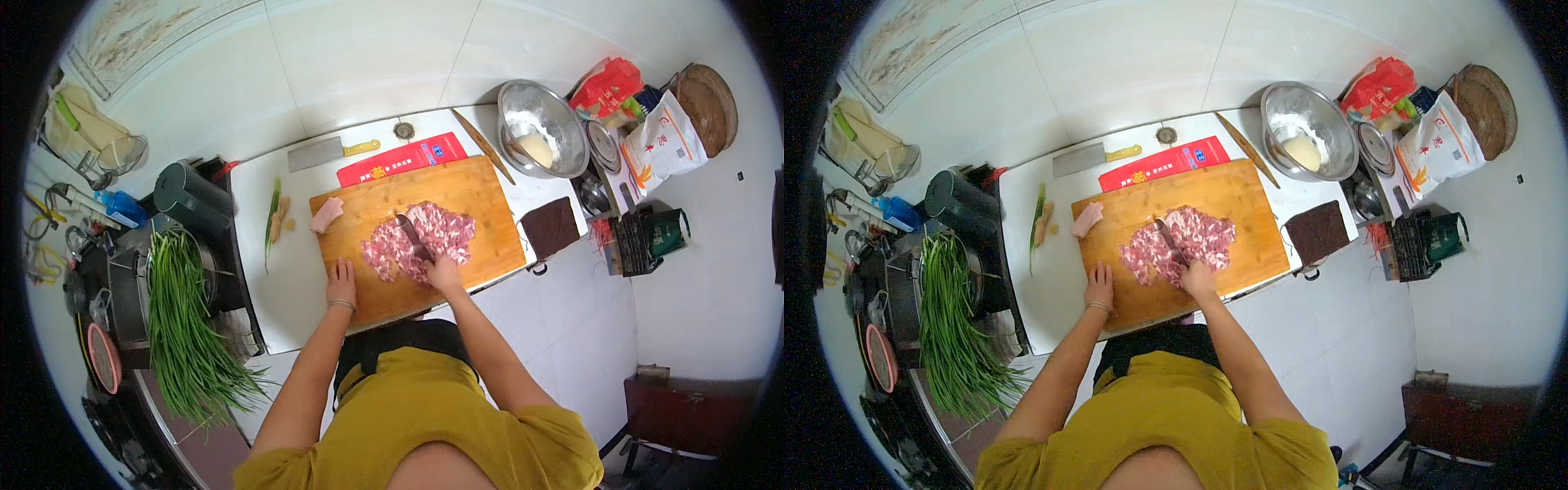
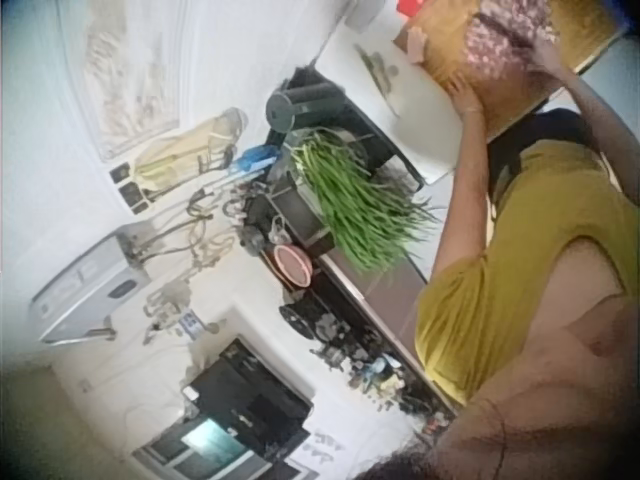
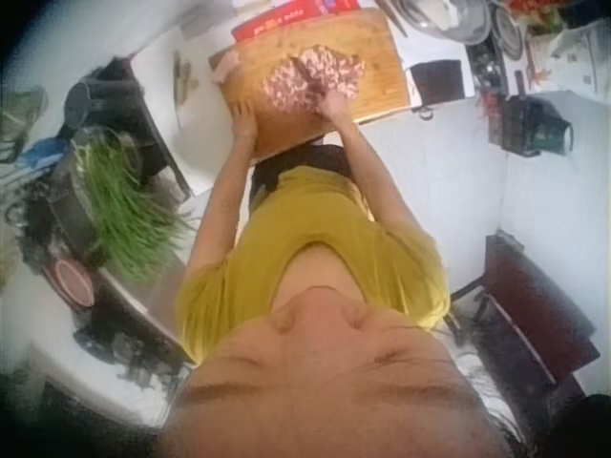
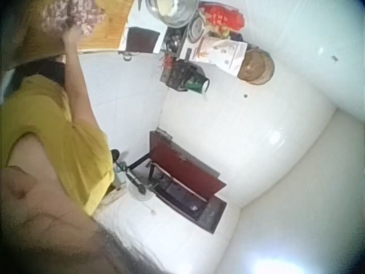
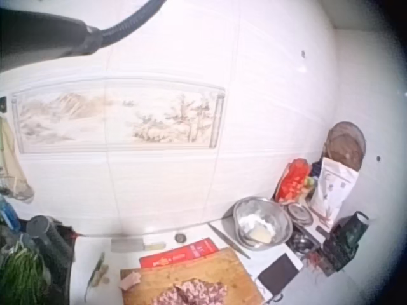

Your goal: The person uses a cleaver to chop a pile of raw meat on a wooden cutting board. They repeatedly slice and mince the meat into smaller pieces, occasionally gathering the meat back into a pile to continue chopping.

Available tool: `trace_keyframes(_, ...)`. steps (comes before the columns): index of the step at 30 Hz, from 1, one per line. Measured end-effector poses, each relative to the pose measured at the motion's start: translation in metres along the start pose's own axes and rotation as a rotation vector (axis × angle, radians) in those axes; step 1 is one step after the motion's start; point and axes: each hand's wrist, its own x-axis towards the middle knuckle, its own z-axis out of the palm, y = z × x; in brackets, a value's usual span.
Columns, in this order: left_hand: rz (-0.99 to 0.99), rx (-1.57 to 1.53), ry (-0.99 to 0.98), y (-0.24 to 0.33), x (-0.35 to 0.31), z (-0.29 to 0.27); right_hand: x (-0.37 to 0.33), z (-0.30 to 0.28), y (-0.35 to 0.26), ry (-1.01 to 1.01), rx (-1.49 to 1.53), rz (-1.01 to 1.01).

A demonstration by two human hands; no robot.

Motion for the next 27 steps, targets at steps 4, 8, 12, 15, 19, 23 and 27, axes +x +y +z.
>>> trace_keyframes(4, 0.016, -0.024, -0.221, 0.010, 0.004, -0.072, -0.021, -0.101, -0.049, 0.217, 0.316, -0.015)
trace_keyframes(8, -0.009, -0.114, -0.405, 0.007, 0.001, -0.088, -0.015, -0.031, -0.003, 0.456, 0.185, -0.122)
trace_keyframes(12, 0.015, -0.015, -0.139, 0.001, 0.000, -0.001, 0.008, -0.034, 0.027, 0.062, 0.100, -0.047)
trace_keyframes(15, 0.011, 0.011, -0.103, 0.005, -0.008, 0.007, -0.013, -0.102, -0.032, 0.181, 0.300, -0.117)
trace_keyframes(19, 0.009, -0.078, -0.382, 0.008, 0.002, -0.072, -0.008, -0.026, 0.018, 0.302, 0.014, -0.074)
trace_keyframes(23, 0.018, -0.104, -0.361, 0.001, 0.000, -0.043, -0.011, -0.043, 0.010, 0.020, 0.036, -0.034)
trace_keyframes(27, 0.013, -0.119, -0.477, 0.004, 0.004, -0.089, -0.016, -0.105, -0.033, 0.329, 0.268, -0.108)
